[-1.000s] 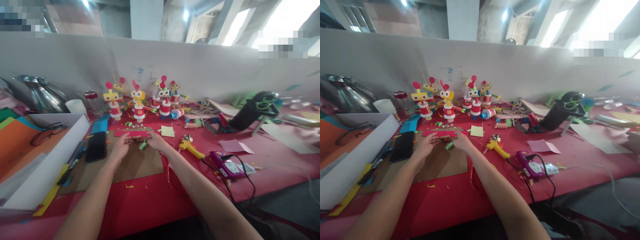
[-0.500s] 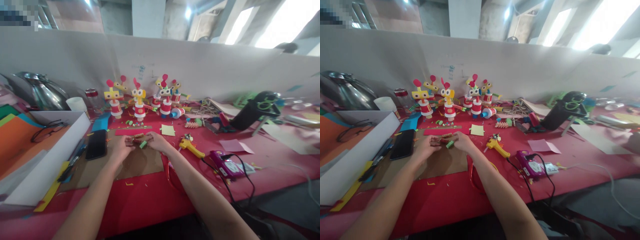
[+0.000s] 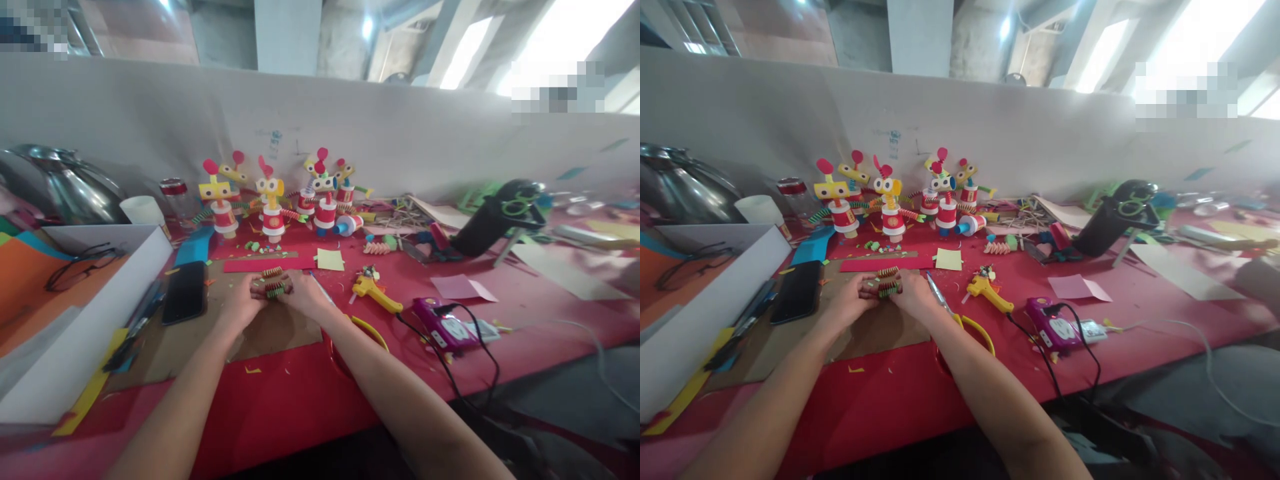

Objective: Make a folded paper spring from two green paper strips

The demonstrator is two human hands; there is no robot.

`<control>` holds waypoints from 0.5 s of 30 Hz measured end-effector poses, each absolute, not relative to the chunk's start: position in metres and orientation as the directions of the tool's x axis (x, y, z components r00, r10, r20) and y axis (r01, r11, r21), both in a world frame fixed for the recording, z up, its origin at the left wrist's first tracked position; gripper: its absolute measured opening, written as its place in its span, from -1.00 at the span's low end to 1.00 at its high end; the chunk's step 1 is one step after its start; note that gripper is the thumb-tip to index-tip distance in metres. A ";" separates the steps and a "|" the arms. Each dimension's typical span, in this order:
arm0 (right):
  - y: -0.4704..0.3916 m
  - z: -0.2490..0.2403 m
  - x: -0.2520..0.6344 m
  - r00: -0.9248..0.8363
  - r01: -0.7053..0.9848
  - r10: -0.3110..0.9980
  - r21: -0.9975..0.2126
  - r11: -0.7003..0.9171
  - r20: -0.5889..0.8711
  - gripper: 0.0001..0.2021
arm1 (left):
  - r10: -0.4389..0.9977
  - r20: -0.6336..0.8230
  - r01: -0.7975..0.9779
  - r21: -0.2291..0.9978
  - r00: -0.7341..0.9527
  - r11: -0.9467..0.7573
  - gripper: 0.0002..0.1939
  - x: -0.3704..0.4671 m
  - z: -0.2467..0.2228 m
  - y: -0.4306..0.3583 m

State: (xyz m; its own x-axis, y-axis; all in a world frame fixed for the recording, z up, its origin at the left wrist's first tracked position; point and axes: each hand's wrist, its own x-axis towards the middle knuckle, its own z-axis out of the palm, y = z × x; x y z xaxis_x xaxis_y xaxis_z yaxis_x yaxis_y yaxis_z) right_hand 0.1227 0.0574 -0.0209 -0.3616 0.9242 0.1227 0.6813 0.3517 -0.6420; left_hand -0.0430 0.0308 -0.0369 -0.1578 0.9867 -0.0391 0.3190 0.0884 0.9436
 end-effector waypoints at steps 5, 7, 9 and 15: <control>0.060 -0.024 0.122 -0.337 0.697 0.929 -0.623 0.356 0.153 -0.58 | 0.981 -0.085 0.215 0.969 -0.175 0.122 -0.47 -0.038 -0.027 0.029; 0.060 -0.023 0.123 -0.328 0.692 0.934 -0.638 0.338 0.138 -0.57 | 0.974 -0.098 0.178 0.975 -0.205 0.136 -0.47 -0.036 -0.026 0.028; 0.059 -0.021 0.123 -0.320 0.679 0.940 -0.663 0.315 0.119 -0.55 | 0.966 -0.095 0.136 0.982 -0.242 0.131 -0.46 -0.032 -0.028 0.028; 0.060 -0.023 0.122 -0.356 0.566 0.927 -0.762 0.315 0.118 -0.56 | 0.968 -0.054 0.119 0.989 -0.246 0.085 -0.42 -0.026 -0.038 0.032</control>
